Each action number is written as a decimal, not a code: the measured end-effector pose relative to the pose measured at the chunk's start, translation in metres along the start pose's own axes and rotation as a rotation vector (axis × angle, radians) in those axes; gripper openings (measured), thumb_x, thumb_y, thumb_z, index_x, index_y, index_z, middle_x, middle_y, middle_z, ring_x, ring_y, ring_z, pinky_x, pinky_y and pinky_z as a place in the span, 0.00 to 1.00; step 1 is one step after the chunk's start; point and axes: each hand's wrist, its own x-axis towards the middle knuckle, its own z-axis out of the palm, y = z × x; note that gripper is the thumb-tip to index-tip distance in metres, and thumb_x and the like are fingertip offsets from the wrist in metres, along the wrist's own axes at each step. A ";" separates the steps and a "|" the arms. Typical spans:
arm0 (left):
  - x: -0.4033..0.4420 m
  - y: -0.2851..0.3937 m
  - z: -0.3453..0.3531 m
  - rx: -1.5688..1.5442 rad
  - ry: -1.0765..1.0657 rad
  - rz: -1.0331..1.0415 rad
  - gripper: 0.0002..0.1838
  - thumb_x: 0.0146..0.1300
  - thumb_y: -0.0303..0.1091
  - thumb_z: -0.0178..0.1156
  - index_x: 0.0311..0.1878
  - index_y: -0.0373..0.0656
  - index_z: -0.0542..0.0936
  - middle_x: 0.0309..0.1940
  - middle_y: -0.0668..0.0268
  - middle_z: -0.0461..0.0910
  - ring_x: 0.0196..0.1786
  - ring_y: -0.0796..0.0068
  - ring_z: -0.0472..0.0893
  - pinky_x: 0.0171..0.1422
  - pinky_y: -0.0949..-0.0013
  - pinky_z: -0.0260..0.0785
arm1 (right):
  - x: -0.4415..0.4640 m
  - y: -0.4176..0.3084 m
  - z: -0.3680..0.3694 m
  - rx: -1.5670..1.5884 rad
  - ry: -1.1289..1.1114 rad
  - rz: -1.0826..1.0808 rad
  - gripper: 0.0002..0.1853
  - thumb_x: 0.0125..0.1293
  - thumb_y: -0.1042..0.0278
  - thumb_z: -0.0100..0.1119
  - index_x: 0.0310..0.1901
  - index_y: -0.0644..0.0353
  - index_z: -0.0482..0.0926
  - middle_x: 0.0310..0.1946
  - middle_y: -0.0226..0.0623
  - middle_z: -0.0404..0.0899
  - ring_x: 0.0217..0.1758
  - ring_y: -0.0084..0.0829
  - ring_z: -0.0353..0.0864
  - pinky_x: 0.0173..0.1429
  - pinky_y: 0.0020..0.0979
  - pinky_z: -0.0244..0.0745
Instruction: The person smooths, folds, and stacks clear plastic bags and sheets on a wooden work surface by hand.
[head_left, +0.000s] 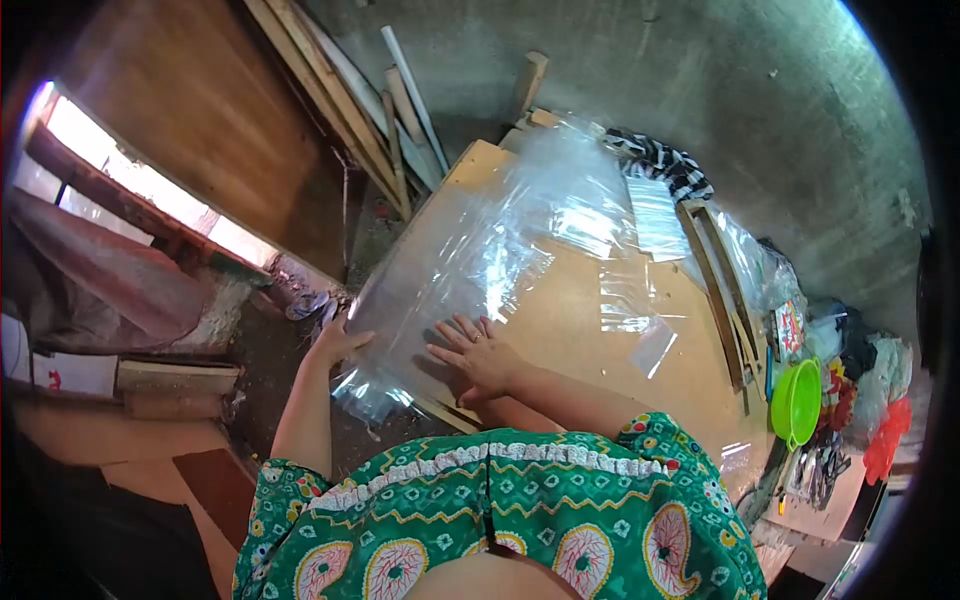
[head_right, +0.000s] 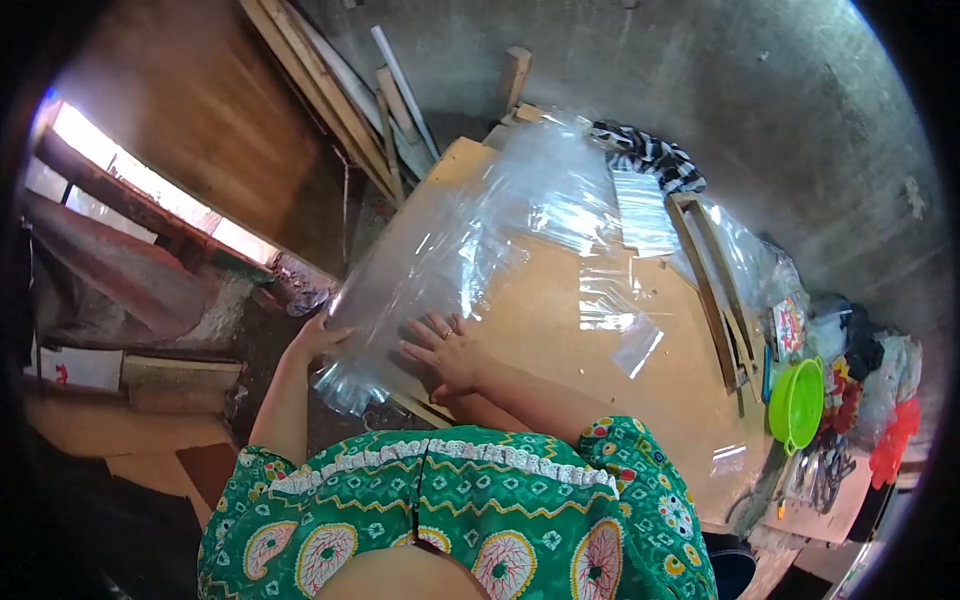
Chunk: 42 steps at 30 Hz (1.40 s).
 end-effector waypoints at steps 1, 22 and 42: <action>-0.013 0.006 0.002 -0.071 0.001 -0.092 0.44 0.39 0.49 0.66 0.57 0.37 0.59 0.44 0.54 0.71 0.40 0.66 0.75 0.43 0.63 0.68 | 0.004 -0.005 0.004 0.002 -0.003 -0.015 0.49 0.36 0.46 0.64 0.62 0.44 0.49 0.64 0.41 0.41 0.66 0.49 0.37 0.61 0.56 0.41; -0.089 0.001 0.061 -0.984 -0.271 -0.142 0.09 0.51 0.26 0.55 0.37 0.38 0.73 0.26 0.66 0.75 0.25 0.76 0.75 0.26 0.72 0.67 | 0.041 -0.051 0.048 0.012 0.158 0.144 0.37 0.48 0.52 0.55 0.59 0.59 0.54 0.59 0.46 0.53 0.63 0.50 0.50 0.59 0.54 0.47; -0.033 0.057 0.091 -0.620 -0.579 0.390 0.37 0.58 0.59 0.35 0.53 0.31 0.64 0.50 0.51 0.67 0.51 0.63 0.68 0.57 0.64 0.58 | -0.041 0.039 -0.060 1.195 -0.093 0.294 0.11 0.57 0.71 0.46 0.40 0.63 0.74 0.31 0.36 0.78 0.30 0.26 0.78 0.33 0.29 0.73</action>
